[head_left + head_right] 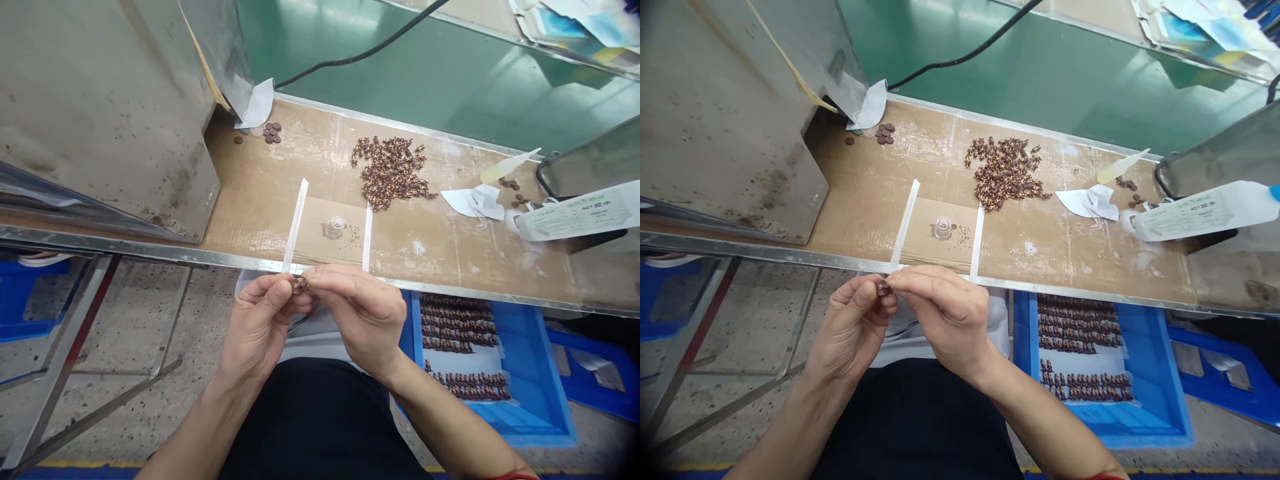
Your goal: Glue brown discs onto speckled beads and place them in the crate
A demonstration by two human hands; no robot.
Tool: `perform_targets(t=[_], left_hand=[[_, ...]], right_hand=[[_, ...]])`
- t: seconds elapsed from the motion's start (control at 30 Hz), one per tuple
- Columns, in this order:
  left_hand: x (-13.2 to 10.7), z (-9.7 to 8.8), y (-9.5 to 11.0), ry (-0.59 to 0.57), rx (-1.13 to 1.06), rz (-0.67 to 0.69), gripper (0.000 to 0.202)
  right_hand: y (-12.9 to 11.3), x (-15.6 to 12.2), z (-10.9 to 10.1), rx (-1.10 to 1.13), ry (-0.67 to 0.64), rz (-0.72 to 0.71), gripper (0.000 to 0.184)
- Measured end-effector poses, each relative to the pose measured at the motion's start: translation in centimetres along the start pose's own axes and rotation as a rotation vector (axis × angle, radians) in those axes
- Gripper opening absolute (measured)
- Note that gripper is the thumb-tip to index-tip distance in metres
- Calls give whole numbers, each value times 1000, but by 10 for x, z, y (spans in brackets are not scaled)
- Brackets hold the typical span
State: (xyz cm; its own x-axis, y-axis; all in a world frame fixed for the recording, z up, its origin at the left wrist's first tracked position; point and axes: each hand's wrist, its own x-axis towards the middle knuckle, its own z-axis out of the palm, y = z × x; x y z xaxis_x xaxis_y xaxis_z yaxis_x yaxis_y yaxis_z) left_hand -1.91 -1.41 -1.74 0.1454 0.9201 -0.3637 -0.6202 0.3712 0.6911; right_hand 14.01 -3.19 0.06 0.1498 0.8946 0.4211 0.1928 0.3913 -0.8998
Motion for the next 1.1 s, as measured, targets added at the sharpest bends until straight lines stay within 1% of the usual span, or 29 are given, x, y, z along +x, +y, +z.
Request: perform_targets(t=[0.13, 0.33, 0.43, 0.53, 0.63, 0.73, 0.9, 0.97, 1.0, 1.03, 1.1], left_hand=[[-1, 1, 3, 11, 14, -2, 29], [-2, 5, 4, 57, 55, 15, 31], [-2, 8, 3, 66, 73, 30, 29], [-1, 11, 1, 63, 84, 31, 28], [1, 14, -2, 72, 92, 13, 28], [6, 18, -7, 77, 112, 4, 29], [16, 22, -13, 24, 166, 6, 32], [20, 21, -14, -3, 176, 3, 38], [21, 20, -14, -9, 181, 7, 41], [23, 18, -15, -10, 189, 15, 42], [26, 14, -16, 8, 220, 52, 39]], right_hand=[[0, 0, -1, -9, -3, -43, 44], [2, -4, -3, -21, -6, -89, 57], [4, -7, -4, -60, 5, -68, 58], [7, -9, -5, -54, 15, -54, 53], [12, -9, -8, -43, 36, -46, 40], [14, -6, -13, -83, 53, 3, 28], [11, -1, -19, -101, 46, 99, 22], [11, 3, -29, -119, 53, 118, 19], [13, 7, -37, -152, 59, 107, 18], [17, 11, -50, -207, 70, 78, 17], [29, 23, -83, -389, 123, -8, 17]])
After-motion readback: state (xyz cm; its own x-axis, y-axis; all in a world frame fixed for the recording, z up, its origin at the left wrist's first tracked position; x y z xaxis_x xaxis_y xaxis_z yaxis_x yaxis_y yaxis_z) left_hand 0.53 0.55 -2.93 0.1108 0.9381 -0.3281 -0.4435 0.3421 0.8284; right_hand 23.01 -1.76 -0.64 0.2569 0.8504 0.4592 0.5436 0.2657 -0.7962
